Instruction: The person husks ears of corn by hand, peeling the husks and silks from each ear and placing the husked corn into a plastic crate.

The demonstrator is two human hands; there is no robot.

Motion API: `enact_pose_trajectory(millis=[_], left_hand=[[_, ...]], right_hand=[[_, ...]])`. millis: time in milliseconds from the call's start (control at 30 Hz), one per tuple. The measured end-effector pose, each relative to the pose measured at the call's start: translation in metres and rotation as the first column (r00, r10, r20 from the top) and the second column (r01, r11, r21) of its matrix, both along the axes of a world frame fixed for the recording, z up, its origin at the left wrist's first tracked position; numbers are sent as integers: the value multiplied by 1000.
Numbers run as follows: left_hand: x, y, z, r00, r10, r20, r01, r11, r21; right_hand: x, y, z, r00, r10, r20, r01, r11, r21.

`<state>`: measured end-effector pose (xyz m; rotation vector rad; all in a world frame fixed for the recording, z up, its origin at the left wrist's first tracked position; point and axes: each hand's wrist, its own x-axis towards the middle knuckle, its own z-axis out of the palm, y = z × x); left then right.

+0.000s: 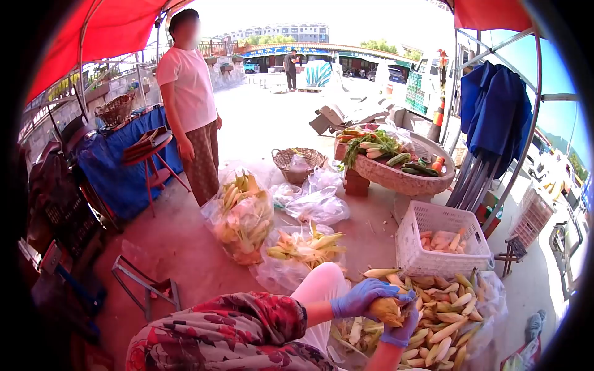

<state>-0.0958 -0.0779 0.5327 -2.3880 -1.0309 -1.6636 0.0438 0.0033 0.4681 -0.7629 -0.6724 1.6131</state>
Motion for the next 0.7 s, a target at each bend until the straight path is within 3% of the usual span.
enact_pose_trajectory(millis=[67,100,133,167,233,267,300,333,367,400,433,467,533,600,700], left_hand=[[0,3,1,996,-81,24,82,995,-57],[1,2,5,996,-74,57,79,993,-93],[3,1,7,994,-66,87,77,989,-128],[14,9,-11,944,-90,318,154,971,-185],[37,0,8,910,-114,399,205,959,-195],[48,-7,18,889,-116,444,225,953,-203],[53,-6,23,893,36,449,67,975,-212],[55,1,19,787,48,615,158,948,-276],[54,14,11,656,74,751,261,912,-318],[50,27,1,506,115,855,372,865,-337],[42,39,-4,442,197,875,409,824,-393],[36,46,-11,327,189,926,510,790,-341],[24,61,-24,83,191,978,680,706,-195],[4,85,-51,18,343,939,740,627,-243],[-32,98,-37,-92,495,864,799,555,-233]], right_hand=[[28,-5,-4,919,229,-321,-185,970,160],[26,-25,27,876,253,-410,-222,967,123],[21,-34,42,911,146,-385,-119,989,92],[17,-39,53,934,35,-356,-12,998,65],[5,-45,61,897,-90,-433,91,996,-20],[-1,-46,59,898,-35,-438,70,996,64],[-7,-46,55,902,24,-432,43,989,145],[-12,-51,59,904,85,-420,14,974,227],[-19,-56,63,925,-8,-380,58,991,120],[-22,-58,62,936,-2,-351,76,978,195],[-24,-59,61,947,1,-322,90,959,269],[-26,-61,60,957,6,-289,98,934,342],[-27,-65,58,991,-132,-16,128,912,389],[-29,-71,57,927,-280,248,150,886,439],[-17,-101,60,891,-181,416,-57,865,498]])
